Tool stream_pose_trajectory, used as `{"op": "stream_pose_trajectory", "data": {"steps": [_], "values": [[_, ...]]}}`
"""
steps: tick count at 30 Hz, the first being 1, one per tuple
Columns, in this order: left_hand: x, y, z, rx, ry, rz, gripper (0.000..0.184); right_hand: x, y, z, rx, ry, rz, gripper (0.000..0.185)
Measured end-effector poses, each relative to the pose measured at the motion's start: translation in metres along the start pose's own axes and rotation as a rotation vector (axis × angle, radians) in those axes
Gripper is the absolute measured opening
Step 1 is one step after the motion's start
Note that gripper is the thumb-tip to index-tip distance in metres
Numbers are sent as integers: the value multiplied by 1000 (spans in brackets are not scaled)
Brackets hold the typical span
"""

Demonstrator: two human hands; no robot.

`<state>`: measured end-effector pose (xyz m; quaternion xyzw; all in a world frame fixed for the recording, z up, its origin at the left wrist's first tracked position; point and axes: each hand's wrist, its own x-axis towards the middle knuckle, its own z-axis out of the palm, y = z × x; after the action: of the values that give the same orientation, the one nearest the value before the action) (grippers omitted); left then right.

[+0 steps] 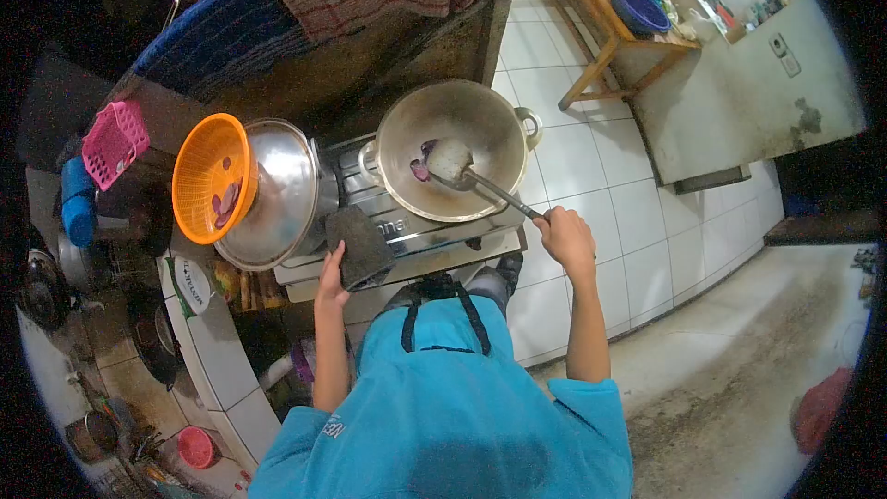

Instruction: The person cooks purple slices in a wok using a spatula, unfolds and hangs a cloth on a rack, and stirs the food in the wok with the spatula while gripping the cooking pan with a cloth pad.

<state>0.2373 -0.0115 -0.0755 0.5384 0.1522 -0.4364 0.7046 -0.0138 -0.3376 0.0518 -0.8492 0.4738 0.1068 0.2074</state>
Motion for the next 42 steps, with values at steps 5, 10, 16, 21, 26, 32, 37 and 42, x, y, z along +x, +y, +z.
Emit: {"op": "stream_pose_trajectory", "data": {"steps": [5, 10, 16, 21, 26, 32, 37, 42], "values": [[-9, 7, 12, 12, 55, -11, 56, -8, -4, 1, 46, -5, -65, 26], [-14, 10, 18, 17, 69, -10, 55, -21, -21, -6, 45, -29, -99, 25], [-11, 7, 13, -6, 43, 1, 54, -26, -18, -14, 5, 78, -69, 26], [-17, 13, 22, 1, 98, -18, 52, -23, -21, -8, -14, 82, -55, 28], [-15, 12, 21, 37, 52, -2, 67, -23, -31, 16, -21, 27, -135, 33], [-15, 10, 19, 58, 14, 15, 67, -17, -20, 10, -109, 75, -87, 31], [-9, 6, 14, -9, -21, 32, 51, -12, -5, 1, -108, 107, 22, 30], [-14, 10, 26, -10, 26, 11, 52, -12, -1, 8, -72, 124, -10, 30]]}}
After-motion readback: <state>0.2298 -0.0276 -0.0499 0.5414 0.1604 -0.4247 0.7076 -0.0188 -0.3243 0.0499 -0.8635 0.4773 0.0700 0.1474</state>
